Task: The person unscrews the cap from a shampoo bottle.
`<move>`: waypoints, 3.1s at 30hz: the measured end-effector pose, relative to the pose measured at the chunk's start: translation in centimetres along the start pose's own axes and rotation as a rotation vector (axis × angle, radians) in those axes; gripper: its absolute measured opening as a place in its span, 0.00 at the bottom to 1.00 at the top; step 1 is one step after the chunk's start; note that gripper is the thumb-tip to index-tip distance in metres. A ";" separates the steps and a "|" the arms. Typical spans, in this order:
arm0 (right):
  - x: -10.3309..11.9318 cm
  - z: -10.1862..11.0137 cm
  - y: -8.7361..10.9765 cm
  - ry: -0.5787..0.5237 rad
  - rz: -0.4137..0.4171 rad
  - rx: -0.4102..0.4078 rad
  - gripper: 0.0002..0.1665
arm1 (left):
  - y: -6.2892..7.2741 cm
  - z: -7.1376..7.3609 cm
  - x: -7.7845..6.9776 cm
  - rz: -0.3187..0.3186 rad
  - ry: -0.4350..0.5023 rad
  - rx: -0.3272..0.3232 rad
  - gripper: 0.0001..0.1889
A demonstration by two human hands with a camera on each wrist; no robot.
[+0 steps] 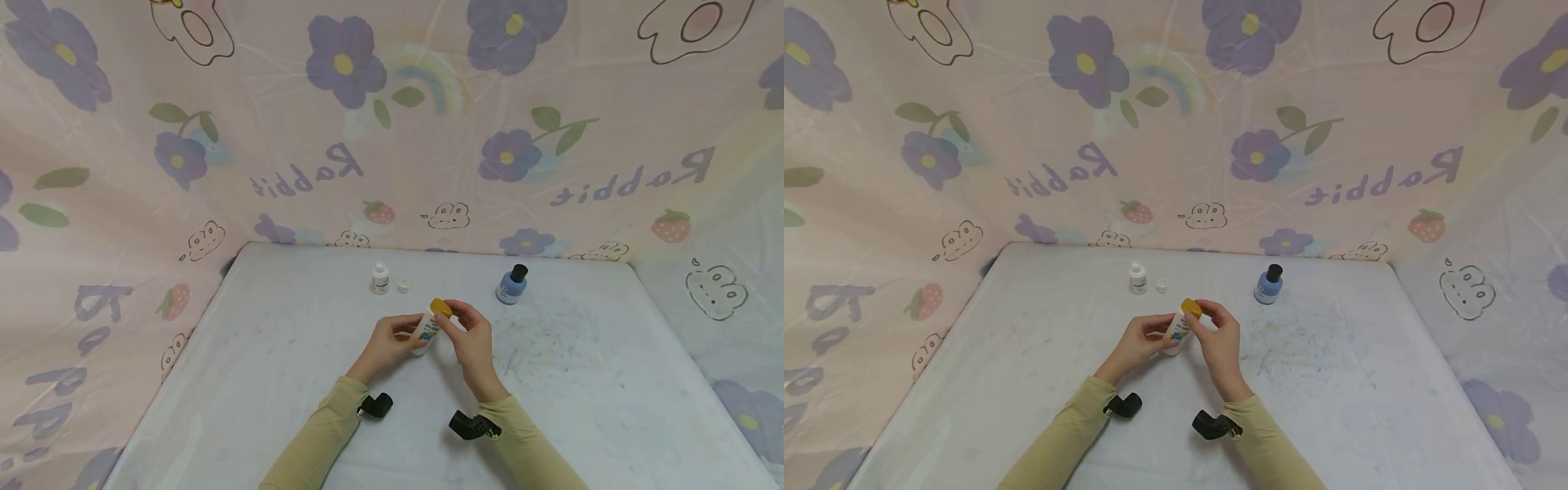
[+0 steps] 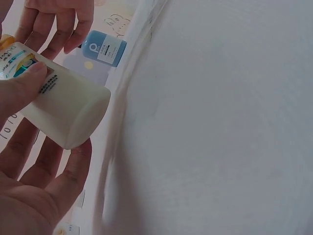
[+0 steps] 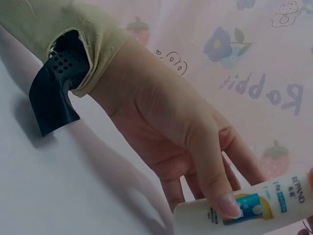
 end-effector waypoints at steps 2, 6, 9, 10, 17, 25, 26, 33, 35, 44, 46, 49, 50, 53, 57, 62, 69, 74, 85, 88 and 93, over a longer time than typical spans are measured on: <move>0.0 0.0 0.0 -0.006 0.001 0.010 0.18 | 0.0 0.0 0.0 0.001 0.004 0.001 0.25; -0.2 0.0 0.0 -0.028 0.008 0.033 0.18 | 0.0 0.0 0.0 0.003 0.009 0.006 0.26; -0.2 0.0 0.0 -0.030 0.013 0.051 0.19 | 0.0 0.0 0.0 0.003 0.008 0.009 0.26; -0.2 0.0 0.0 -0.031 0.013 0.057 0.20 | 0.0 0.0 -0.1 0.003 0.008 0.009 0.26; -0.5 -0.2 0.0 -0.085 -0.002 0.093 0.23 | 0.1 0.0 -0.1 0.003 0.015 0.014 0.26; -2.1 0.2 -0.3 -0.121 0.033 0.054 0.23 | 0.2 0.2 -0.4 0.006 0.033 0.000 0.26; -2.4 0.4 -0.3 -0.112 0.045 0.040 0.23 | 0.2 0.3 -0.3 0.008 0.030 -0.005 0.26; -2.1 1.3 0.0 -0.041 0.084 -0.044 0.21 | 0.1 0.8 -0.1 0.001 0.025 -0.040 0.27; -1.9 1.3 0.1 -0.036 0.086 -0.052 0.21 | 0.1 1.0 -0.1 0.000 0.026 -0.052 0.27; -1.5 1.3 0.4 0.027 0.118 -0.068 0.23 | 0.0 1.2 -0.1 0.000 0.012 -0.098 0.26; -1.5 1.2 0.4 0.032 0.118 -0.068 0.23 | 0.0 1.2 -0.1 -0.002 0.009 -0.100 0.26; -1.7 1.1 0.4 0.034 0.109 -0.067 0.22 | 0.0 1.1 0.0 -0.004 0.006 -0.099 0.26; -1.8 1.1 0.4 0.035 0.104 -0.067 0.22 | 0.0 1.1 0.0 -0.001 0.005 -0.100 0.26; -1.9 1.0 0.3 0.035 0.099 -0.069 0.23 | 0.0 1.2 0.0 -0.001 0.009 -0.101 0.26; -1.8 0.9 0.2 0.022 0.112 -0.076 0.24 | 0.0 1.1 -0.1 -0.013 0.020 -0.096 0.26; -1.8 1.0 0.1 0.028 0.112 -0.094 0.27 | 0.1 1.0 -0.2 -0.012 0.008 -0.085 0.26; -1.8 1.0 -0.1 0.067 0.108 -0.115 0.28 | 0.1 0.8 -0.2 -0.025 -0.018 -0.077 0.26; -1.9 1.1 -0.2 0.094 0.106 -0.123 0.26 | 0.1 0.6 -0.3 -0.028 -0.027 -0.074 0.26; -1.6 1.0 0.0 0.085 0.081 -0.127 0.24 | 0.3 0.3 -0.2 -0.017 -0.031 -0.075 0.26; -1.8 1.0 -0.1 0.074 0.058 -0.110 0.24 | 0.4 0.4 -0.2 -0.020 -0.042 -0.082 0.26; -2.9 1.0 -0.4 0.068 0.048 -0.094 0.24 | 0.5 0.4 -0.2 -0.019 -0.054 -0.082 0.26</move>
Point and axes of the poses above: each hand's wrist, its own y-axis away from the middle knuckle, its own z-axis out of the back of the hand, x = y × z, the point moved 10 cm from there along -y, towards the middle knuckle, and after that the axes turned 10 degrees about z, right-handed, at the moved point
